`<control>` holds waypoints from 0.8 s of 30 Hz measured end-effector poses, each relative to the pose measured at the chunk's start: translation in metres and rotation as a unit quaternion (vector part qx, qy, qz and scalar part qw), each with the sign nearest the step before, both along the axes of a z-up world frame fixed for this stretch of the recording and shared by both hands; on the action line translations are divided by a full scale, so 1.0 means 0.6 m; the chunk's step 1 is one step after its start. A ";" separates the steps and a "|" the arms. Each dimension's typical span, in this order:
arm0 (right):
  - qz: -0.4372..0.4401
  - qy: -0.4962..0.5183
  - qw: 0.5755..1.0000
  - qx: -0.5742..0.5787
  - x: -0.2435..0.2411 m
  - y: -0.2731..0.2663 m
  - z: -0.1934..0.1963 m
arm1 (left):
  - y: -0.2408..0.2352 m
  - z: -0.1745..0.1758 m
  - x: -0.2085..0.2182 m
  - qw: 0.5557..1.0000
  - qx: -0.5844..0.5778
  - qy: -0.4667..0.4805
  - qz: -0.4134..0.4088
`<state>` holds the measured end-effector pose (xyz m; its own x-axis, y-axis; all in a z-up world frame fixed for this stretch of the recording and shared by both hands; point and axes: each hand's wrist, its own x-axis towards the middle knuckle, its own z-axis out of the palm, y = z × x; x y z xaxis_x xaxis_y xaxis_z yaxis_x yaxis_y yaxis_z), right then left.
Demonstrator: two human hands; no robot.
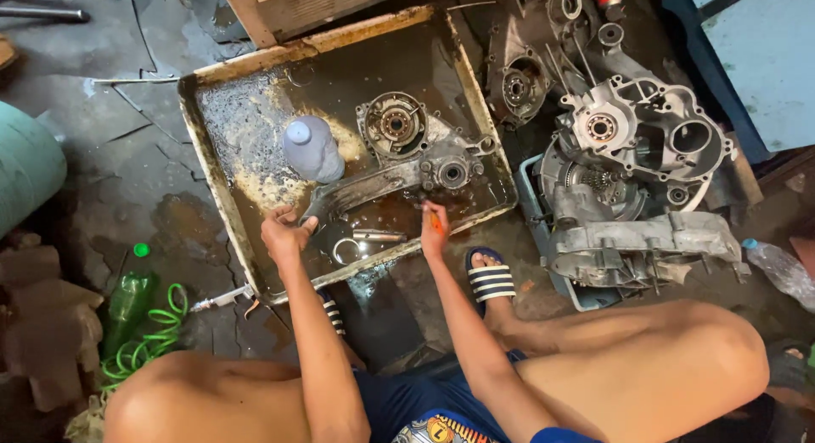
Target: Cleaning motorcycle engine components in a tray of solvent using a brush
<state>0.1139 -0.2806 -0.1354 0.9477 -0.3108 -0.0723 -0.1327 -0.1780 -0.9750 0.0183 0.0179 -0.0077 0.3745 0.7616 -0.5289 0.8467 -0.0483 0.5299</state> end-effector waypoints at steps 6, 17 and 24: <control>-0.014 -0.012 0.997 0.068 -0.004 -0.006 -0.009 | 0.012 -0.044 -0.007 1.000 -0.005 -0.018 0.000; -0.025 -0.080 0.973 -0.213 -0.033 -0.052 -0.001 | 0.021 -0.062 -0.004 1.000 -0.004 -0.005 -0.001; -0.123 -0.133 0.981 -0.071 -0.013 -0.075 0.038 | 0.035 -0.084 -0.011 1.000 -0.015 -0.012 -0.006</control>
<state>0.1061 -0.3256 -0.1126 0.8217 -0.5221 0.2283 0.0679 -0.3082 -0.9489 0.0117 0.0390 -0.0582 0.3967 0.7407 -0.5422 0.8334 -0.0430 0.5510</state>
